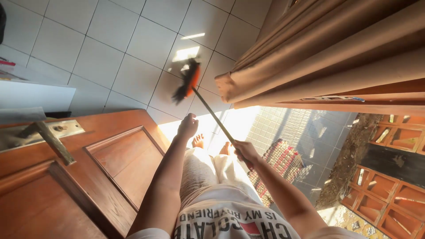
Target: Tidying a room by sweeping the floor with a broom and organizing objects on shelves and tables.
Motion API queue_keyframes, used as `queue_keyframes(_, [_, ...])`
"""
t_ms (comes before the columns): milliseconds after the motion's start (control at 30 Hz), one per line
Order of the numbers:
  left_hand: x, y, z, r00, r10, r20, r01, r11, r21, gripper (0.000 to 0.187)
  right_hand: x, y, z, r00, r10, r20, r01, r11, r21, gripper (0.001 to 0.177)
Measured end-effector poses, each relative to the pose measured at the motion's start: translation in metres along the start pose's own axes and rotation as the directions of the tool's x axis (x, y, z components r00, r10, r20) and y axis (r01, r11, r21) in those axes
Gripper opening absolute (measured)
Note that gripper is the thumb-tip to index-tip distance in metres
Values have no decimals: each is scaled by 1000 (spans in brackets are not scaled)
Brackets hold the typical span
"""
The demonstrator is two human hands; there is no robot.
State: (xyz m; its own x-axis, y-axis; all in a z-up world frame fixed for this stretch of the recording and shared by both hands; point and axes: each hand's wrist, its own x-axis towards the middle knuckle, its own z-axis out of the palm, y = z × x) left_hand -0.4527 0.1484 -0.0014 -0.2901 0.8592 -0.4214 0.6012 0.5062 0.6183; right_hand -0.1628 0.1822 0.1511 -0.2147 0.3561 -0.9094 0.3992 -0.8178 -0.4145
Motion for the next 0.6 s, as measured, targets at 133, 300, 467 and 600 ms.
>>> queue_keyframes(133, [-38,1,6,999,-54,-4,54,998,-25,32,125,-24,28,997,-67,45,70,995,-65,41])
queue_keyframes(300, [-88,-6,17,979,-201,29,202,979,-42,33,208,-4,-3,952,-9,307,-62,973,222,35])
queue_keyframes(467, [-121,12,46,966,-258,38,259,964,-57,35,102,72,-93,976,61,209,-126,941,315,32])
queue_keyframes(600, [-132,36,78,973,-225,54,230,966,-117,38,17,154,-157,958,246,145,-273,938,214,39])
